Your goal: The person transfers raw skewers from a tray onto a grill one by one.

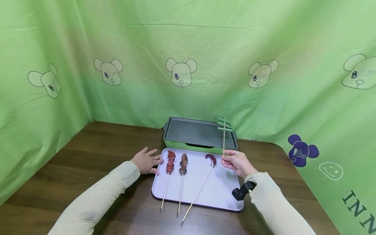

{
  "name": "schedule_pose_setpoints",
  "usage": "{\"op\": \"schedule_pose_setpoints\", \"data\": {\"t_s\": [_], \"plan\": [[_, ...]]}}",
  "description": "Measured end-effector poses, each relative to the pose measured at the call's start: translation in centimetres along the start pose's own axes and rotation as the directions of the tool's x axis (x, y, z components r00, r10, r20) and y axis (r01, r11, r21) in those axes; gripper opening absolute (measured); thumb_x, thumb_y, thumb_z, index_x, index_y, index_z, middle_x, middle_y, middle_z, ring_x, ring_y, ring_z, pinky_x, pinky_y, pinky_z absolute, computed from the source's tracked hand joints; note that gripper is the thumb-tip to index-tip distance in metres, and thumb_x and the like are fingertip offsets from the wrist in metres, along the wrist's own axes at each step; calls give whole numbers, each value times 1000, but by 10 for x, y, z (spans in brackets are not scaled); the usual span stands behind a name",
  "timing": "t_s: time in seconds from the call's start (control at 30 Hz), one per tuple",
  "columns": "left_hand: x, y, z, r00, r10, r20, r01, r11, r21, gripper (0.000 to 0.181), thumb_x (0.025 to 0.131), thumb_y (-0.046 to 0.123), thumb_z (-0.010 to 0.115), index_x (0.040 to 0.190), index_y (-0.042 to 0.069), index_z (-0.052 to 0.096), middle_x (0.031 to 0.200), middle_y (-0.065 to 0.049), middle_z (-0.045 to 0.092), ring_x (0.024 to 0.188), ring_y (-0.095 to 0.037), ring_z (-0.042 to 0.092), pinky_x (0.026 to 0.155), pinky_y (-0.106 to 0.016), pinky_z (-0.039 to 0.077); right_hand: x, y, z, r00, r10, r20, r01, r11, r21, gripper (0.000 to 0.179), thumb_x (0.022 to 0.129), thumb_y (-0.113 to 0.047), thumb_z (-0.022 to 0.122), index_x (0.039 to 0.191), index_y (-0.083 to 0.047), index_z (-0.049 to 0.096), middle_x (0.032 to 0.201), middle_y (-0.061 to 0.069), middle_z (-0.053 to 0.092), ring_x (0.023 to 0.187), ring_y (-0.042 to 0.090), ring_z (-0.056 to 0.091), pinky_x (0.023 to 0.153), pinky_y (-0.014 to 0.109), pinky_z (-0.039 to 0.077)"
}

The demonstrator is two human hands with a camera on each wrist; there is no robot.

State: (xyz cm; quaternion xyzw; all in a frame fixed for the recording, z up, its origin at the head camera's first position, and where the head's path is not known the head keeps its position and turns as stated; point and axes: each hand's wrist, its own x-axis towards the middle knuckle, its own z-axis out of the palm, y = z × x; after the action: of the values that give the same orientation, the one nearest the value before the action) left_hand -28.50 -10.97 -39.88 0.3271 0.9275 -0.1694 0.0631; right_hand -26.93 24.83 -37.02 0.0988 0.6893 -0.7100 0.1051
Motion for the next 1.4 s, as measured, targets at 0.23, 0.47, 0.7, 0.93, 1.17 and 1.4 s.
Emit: {"op": "schedule_pose_setpoints", "data": {"t_s": [0.23,0.47,0.7,0.93,1.17,1.4], "plan": [[2,-1,2,1000,-15,11,15,1000,22,60,94,57,40,145,26,44,149,8,40,142,-24,26,111,-50,23,1,-2,-1,1000,-9,9,9,1000,-1,47,95,7,49,139,15,32,67,3,64,58,9,64,57,20,54],[3,0,4,1000,-18,21,17,1000,4,61,94,58,40,146,26,44,149,7,40,142,-24,27,111,-50,24,3,2,0,1000,-2,23,1,1000,9,46,96,8,47,138,18,30,65,4,62,56,8,62,56,19,53],[5,-1,3,999,-17,41,17,1000,0,62,94,58,39,147,25,42,151,6,38,142,-22,27,109,-50,26,4,2,-1,1000,-10,3,10,1000,-12,43,96,7,47,134,19,33,65,3,62,56,8,62,57,19,53],[6,-2,4,999,-17,39,17,1000,1,62,94,58,40,147,25,42,150,7,38,142,-21,27,110,-50,25,4,6,-5,1000,-15,-20,14,999,-49,42,97,2,48,134,19,34,66,2,61,55,7,61,57,18,53],[13,-12,21,1000,23,-19,-24,998,-56,66,93,64,33,147,26,42,150,6,39,143,-23,25,110,-51,23,2,11,-7,999,-11,-37,8,996,-94,45,101,-12,47,134,17,36,65,0,59,53,6,60,55,19,53],[-1,-8,12,999,29,-39,-34,989,-142,63,95,56,43,145,19,44,150,1,39,142,-29,25,109,-55,24,-26,24,-14,997,72,-18,-73,985,-153,42,103,-24,35,119,13,48,65,1,58,53,9,61,54,23,53]]}}
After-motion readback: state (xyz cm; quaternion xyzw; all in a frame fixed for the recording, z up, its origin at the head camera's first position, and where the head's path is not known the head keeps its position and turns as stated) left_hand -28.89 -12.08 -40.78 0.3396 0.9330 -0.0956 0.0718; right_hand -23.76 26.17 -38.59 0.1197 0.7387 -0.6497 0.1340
